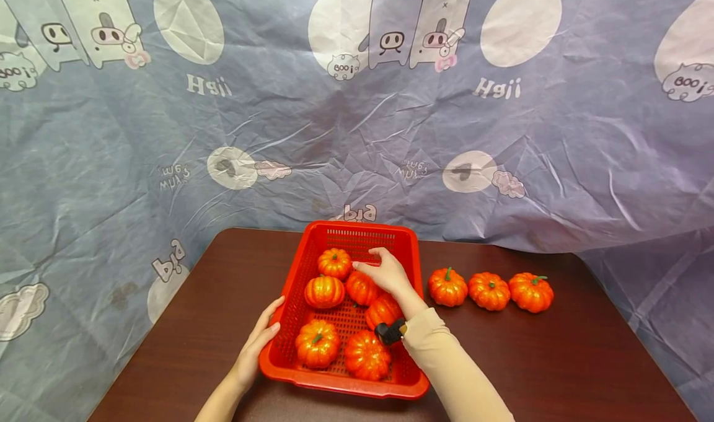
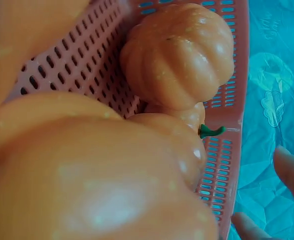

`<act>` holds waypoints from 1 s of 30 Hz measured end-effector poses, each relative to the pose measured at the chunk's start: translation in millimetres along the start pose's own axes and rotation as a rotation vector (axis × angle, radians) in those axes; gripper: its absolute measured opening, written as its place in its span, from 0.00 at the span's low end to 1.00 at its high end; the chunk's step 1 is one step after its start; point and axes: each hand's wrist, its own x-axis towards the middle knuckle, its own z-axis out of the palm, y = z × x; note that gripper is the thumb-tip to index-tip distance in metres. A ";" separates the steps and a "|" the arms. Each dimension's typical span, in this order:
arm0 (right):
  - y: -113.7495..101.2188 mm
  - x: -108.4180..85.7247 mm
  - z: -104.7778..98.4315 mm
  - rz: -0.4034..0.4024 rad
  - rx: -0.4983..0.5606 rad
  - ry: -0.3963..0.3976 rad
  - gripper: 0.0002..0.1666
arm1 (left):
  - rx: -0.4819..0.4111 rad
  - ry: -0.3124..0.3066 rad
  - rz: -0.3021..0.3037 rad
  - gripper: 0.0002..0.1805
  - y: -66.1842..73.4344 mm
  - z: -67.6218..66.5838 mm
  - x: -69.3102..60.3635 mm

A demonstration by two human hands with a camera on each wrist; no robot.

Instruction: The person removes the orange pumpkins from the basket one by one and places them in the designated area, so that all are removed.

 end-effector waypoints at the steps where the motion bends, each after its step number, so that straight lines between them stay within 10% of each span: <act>1: 1.6 0.4 1.1 0.000 -0.010 -0.006 0.40 | -0.002 -0.002 0.003 0.27 0.1 0.0 0.1; 30: 17.1 1.7 8.0 -0.022 -0.195 -0.070 0.43 | 0.012 0.015 -0.001 0.27 -0.7 0.8 -0.2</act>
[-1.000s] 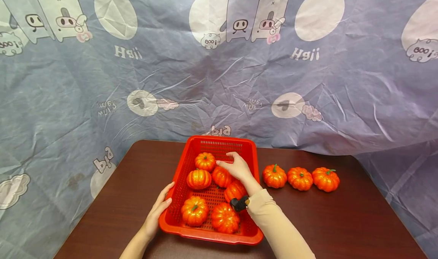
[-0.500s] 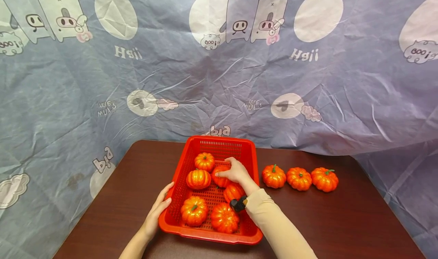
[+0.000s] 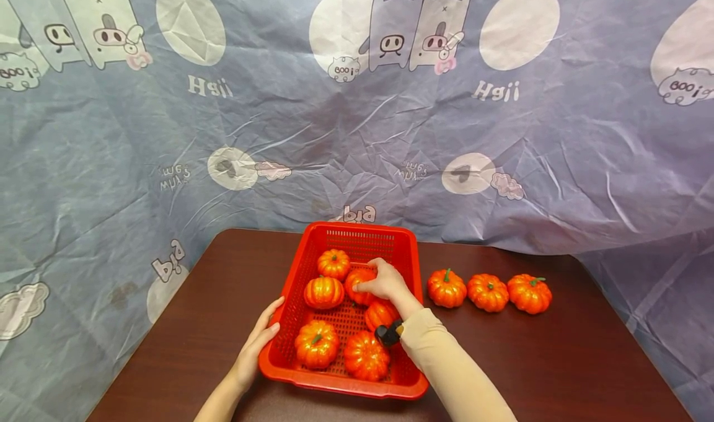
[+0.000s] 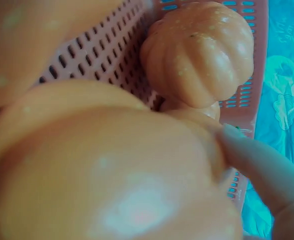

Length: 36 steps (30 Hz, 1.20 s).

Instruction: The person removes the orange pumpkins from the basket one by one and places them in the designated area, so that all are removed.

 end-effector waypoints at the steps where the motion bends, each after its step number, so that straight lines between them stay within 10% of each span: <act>1: -0.2 -0.7 -0.5 0.001 0.020 0.013 0.43 | 0.001 0.000 -0.002 0.27 -0.2 0.1 -0.2; 18: -23.6 -13.8 -35.8 0.047 0.447 0.061 0.48 | -0.022 -0.022 0.001 0.27 -1.4 0.9 -1.0; 36: -4.0 -54.1 -92.2 -0.022 0.484 0.304 0.40 | -0.011 -0.015 -0.003 0.27 0.0 -0.8 0.1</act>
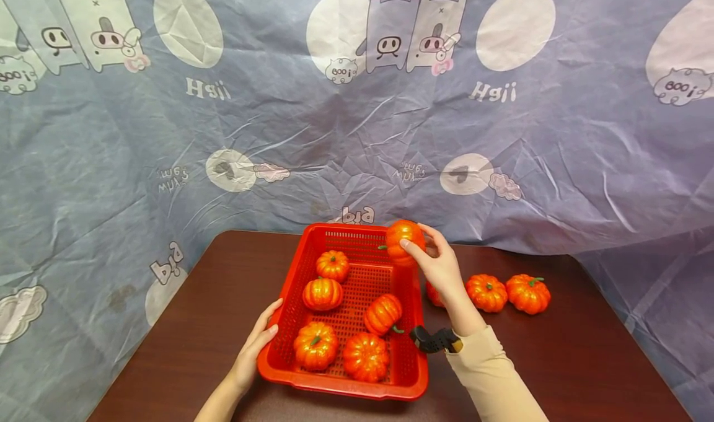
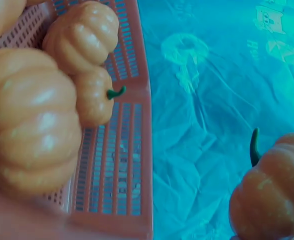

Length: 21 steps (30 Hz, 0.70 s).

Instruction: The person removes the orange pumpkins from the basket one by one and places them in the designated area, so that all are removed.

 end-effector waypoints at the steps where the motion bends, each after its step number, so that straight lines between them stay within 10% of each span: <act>1: 1.6 -2.0 -3.6 -0.008 0.004 0.014 0.39 | 0.001 0.001 0.000 0.27 0.0 -0.1 0.0; 21: 48.4 -47.0 -50.6 -0.077 0.209 0.183 0.20 | 0.008 0.002 -0.007 0.27 0.0 0.2 0.2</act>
